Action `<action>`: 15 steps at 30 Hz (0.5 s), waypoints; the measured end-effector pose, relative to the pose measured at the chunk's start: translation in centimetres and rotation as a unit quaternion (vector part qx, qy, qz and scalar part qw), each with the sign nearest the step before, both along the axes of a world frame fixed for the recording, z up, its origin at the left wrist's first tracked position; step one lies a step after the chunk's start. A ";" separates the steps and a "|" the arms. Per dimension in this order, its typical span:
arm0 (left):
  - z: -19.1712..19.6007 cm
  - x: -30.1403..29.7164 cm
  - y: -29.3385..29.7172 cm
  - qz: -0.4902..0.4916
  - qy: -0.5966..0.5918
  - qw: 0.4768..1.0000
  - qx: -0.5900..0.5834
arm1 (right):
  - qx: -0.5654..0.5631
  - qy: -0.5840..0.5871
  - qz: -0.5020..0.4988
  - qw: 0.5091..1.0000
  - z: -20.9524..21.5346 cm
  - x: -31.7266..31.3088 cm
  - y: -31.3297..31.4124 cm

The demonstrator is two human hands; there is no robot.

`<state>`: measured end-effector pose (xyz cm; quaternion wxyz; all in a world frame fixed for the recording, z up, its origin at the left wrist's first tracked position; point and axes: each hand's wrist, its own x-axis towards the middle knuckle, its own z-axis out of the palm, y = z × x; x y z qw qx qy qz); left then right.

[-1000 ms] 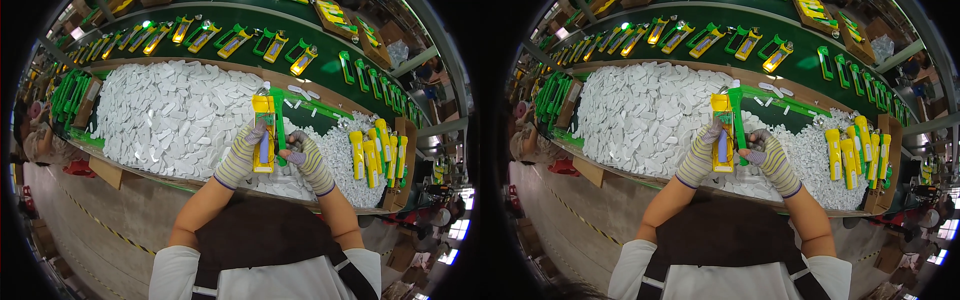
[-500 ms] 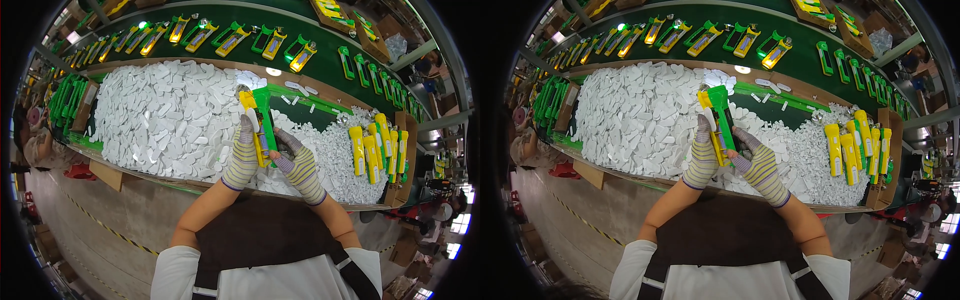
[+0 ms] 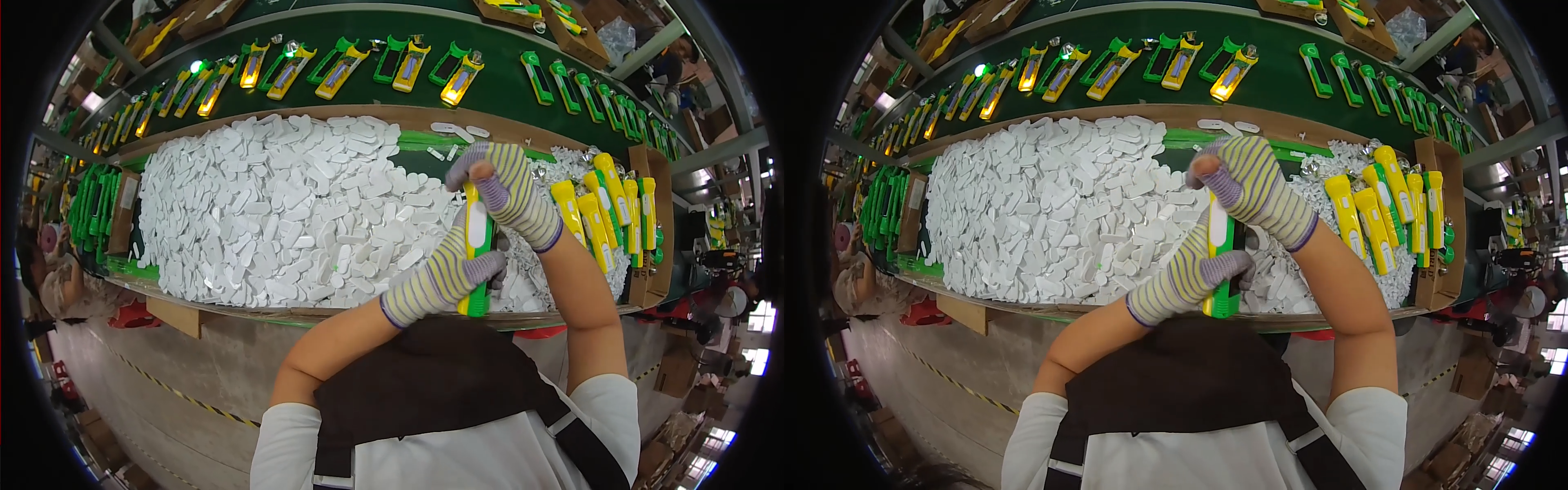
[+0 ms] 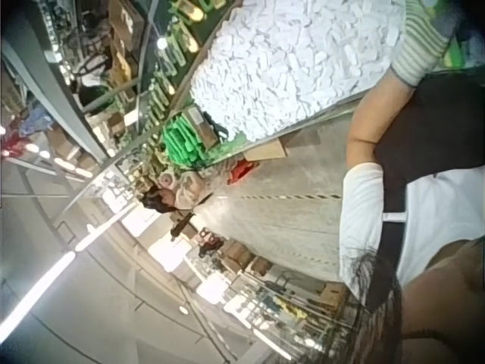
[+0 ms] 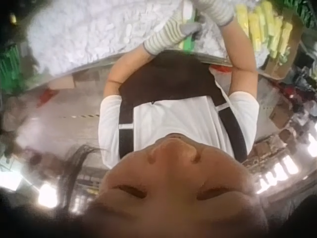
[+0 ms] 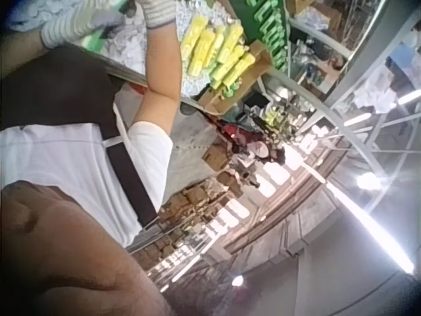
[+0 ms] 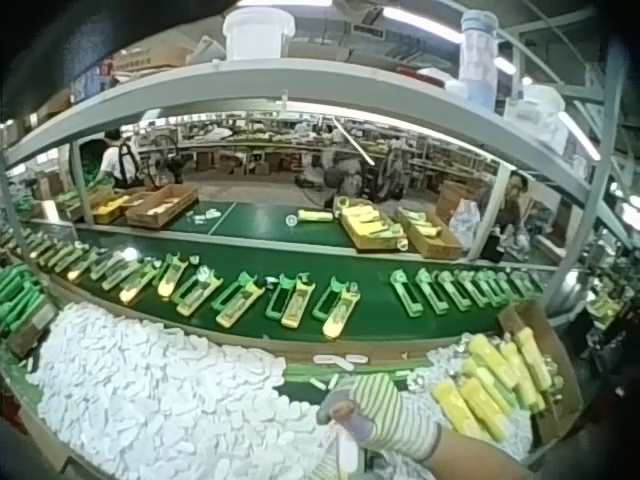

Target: Assembling the internal and external components of handheld flashlights on a production line.

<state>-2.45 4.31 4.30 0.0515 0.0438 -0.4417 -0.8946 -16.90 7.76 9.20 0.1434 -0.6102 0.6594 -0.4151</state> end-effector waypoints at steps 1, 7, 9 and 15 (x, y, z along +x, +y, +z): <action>-0.1 0.1 -0.8 0.010 -0.001 0.990 -0.137 | -0.009 -0.001 -0.026 1.000 -0.6 -0.6 0.3; -2.4 -0.5 -2.3 -0.044 -0.080 0.979 0.180 | 0.062 -0.258 -0.143 0.953 -6.1 -6.4 1.4; -3.8 -0.3 -4.6 -0.029 -0.036 0.953 0.300 | 0.292 0.040 -0.141 0.945 -9.3 -8.7 3.0; -4.1 1.2 -6.2 0.097 -0.023 0.971 0.215 | 0.356 0.149 -0.162 0.908 -10.8 -5.6 3.0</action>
